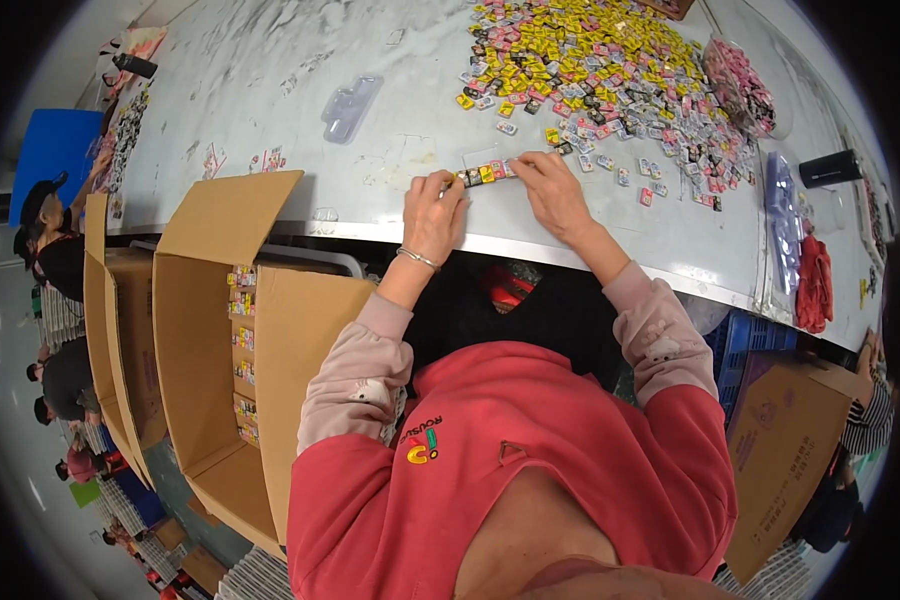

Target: The person is sorting small colorful plastic items on a table and then packing them into a cardboard box.

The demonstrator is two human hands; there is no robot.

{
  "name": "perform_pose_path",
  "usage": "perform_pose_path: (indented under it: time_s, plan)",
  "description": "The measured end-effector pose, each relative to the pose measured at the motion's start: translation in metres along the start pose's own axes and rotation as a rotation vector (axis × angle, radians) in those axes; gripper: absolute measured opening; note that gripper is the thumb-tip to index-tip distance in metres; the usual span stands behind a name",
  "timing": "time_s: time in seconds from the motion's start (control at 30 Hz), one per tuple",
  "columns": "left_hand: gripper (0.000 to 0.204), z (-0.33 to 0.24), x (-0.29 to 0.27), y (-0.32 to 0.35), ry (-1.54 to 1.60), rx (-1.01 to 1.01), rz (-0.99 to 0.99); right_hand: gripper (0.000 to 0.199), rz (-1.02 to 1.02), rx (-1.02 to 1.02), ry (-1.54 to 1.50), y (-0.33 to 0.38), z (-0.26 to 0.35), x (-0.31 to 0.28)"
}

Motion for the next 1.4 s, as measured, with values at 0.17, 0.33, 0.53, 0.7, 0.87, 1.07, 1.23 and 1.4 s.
perform_pose_path:
  time_s: [0.17, 0.33, 0.53, 0.7, 0.87, 1.07, 1.23, 1.4]
  plan:
    - [0.044, -0.019, 0.013, -0.020, -0.028, 0.064, 0.024, 0.035, 0.082, 0.004, 0.108, 0.002, 0.006, 0.002]
    - [0.067, -0.031, 0.046, -0.015, -0.167, 0.136, 0.210, 0.033, -0.028, 0.045, -0.071, 0.012, -0.003, -0.011]
    - [0.070, -0.032, 0.041, -0.005, -0.143, 0.170, 0.263, 0.021, -0.312, 0.335, 0.214, 0.063, -0.050, -0.098]
    - [0.070, -0.057, 0.046, -0.008, -0.095, 0.235, 0.322, 0.022, -0.251, 0.535, 0.261, 0.092, -0.081, -0.105]
    - [0.055, -0.046, 0.041, -0.010, -0.025, 0.218, 0.294, 0.022, -0.185, 0.544, 0.263, 0.083, -0.079, -0.110]
    - [0.029, -0.059, 0.028, -0.032, 0.340, 0.062, 0.130, 0.028, -0.169, 0.384, -0.176, 0.052, -0.038, -0.084]
    - [0.020, -0.066, 0.059, -0.045, 1.109, -0.430, 0.329, 0.029, -0.087, 0.193, -0.405, 0.019, 0.006, -0.052]
    - [0.017, -0.026, 0.035, -0.042, 1.089, -0.579, 0.204, 0.021, -0.196, 0.299, -0.449, 0.002, -0.067, -0.062]
Point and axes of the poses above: each hand's wrist, its own y-axis away from the middle knuckle, its own x-axis out of the palm, z = x × y, the point moved 3 cm from there along -y, towards the middle knuckle, and after that the axes turned 2 degrees about -y, right-handed, at the moved point
